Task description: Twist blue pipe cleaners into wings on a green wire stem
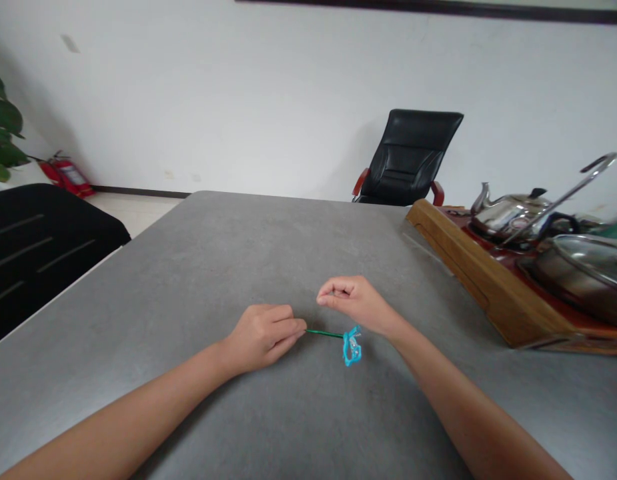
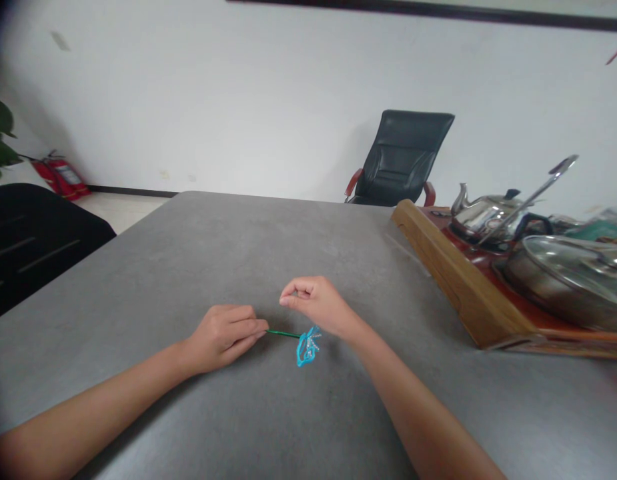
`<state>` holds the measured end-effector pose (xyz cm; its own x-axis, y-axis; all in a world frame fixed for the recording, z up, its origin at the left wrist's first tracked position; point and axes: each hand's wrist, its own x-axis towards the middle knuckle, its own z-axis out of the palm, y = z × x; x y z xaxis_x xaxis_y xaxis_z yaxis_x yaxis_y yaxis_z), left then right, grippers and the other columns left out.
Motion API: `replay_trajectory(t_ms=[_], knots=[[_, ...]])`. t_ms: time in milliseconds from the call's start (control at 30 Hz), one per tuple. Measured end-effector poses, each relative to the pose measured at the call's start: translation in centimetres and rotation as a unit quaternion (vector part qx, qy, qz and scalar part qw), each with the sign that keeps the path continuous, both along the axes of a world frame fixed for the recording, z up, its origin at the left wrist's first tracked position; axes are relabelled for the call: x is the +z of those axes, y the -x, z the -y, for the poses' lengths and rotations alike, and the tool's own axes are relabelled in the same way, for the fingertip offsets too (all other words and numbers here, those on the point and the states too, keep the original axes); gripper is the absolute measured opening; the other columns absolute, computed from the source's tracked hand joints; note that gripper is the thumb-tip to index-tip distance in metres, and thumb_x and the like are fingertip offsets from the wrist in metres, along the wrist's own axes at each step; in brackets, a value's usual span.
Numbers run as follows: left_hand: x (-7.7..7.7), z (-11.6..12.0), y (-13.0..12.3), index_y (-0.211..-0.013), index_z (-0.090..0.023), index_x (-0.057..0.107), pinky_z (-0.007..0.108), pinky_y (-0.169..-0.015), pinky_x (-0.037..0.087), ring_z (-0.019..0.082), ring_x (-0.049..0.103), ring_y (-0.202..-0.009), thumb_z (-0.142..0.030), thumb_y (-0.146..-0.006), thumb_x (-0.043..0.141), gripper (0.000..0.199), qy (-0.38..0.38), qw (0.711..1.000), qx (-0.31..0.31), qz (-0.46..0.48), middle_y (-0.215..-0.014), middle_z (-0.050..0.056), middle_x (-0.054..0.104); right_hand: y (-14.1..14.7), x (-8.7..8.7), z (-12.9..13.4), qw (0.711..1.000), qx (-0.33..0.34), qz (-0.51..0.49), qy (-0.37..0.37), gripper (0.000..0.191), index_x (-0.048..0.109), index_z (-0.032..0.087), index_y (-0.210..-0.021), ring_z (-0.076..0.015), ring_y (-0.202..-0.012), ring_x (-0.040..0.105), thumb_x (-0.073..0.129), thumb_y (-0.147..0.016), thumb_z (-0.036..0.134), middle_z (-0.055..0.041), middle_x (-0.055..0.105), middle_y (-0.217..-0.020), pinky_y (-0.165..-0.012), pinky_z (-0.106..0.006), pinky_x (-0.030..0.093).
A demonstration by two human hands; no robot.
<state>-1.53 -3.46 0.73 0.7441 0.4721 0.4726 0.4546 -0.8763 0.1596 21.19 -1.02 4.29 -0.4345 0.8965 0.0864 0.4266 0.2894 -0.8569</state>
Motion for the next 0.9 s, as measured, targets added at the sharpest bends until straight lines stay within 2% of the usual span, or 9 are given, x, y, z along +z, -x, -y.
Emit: replay_trajectory(t_ms=[200,400,533,767,900], knots=[[-0.2,0.0,0.0,-0.096,-0.02,0.064,0.024,-0.052,0.033,0.011,0.048,-0.057,-0.023,-0.094,0.042,0.023,0.002,1.0,0.016,-0.018,-0.069,-0.001,0.054,0.1,0.9,0.6,0.999,0.003,0.029,-0.021,0.017,0.066,0.015,-0.074,-0.0066,-0.046,0.024,0.061,-0.081,0.03,0.0086,0.027,-0.049,-0.045,-0.021,0.018],[-0.4,-0.1,0.1,-0.095,-0.019,0.064,0.022,-0.051,0.033,0.011,0.049,-0.057,-0.024,-0.095,0.04,0.025,-0.004,0.997,0.071,-0.017,-0.067,-0.001,0.052,0.6,3.0,2.0,0.986,-0.009,0.115,-0.123,0.011,0.068,0.017,-0.076,-0.007,-0.049,0.039,0.06,-0.082,0.021,0.0056,0.047,-0.054,-0.051,-0.021,0.028],[-0.4,-0.1,0.1,-0.096,-0.018,0.065,0.021,-0.053,0.035,0.01,0.05,-0.057,-0.024,-0.094,0.04,0.025,0.024,0.991,0.127,0.015,-0.069,0.0,0.053,1.2,4.1,3.0,0.968,0.011,0.177,-0.18,0.011,0.068,0.018,-0.08,-0.0088,-0.059,0.052,0.058,-0.084,0.018,0.0023,0.063,-0.069,-0.058,-0.021,0.032],[-0.2,-0.3,0.1,-0.095,-0.018,0.065,0.021,-0.057,0.037,0.012,0.052,-0.063,-0.025,-0.094,0.041,0.026,0.084,0.976,0.191,0.058,-0.069,0.0,0.052,2.3,3.2,4.2,0.929,0.041,0.287,-0.23,0.012,0.064,0.018,-0.081,-0.014,-0.07,0.061,0.054,-0.087,0.019,-0.0008,0.069,-0.078,-0.061,-0.024,0.032],[-0.3,-0.4,0.2,-0.094,-0.019,0.065,0.021,-0.059,0.037,0.011,0.051,-0.063,-0.025,-0.094,0.041,0.025,0.105,0.969,0.21,0.072,-0.07,0.0,0.053,2.7,2.3,4.3,0.922,0.045,0.306,-0.235,0.012,0.062,0.018,-0.082,-0.0137,-0.07,0.06,0.051,-0.087,0.019,-0.0014,0.068,-0.08,-0.06,-0.025,0.03]])
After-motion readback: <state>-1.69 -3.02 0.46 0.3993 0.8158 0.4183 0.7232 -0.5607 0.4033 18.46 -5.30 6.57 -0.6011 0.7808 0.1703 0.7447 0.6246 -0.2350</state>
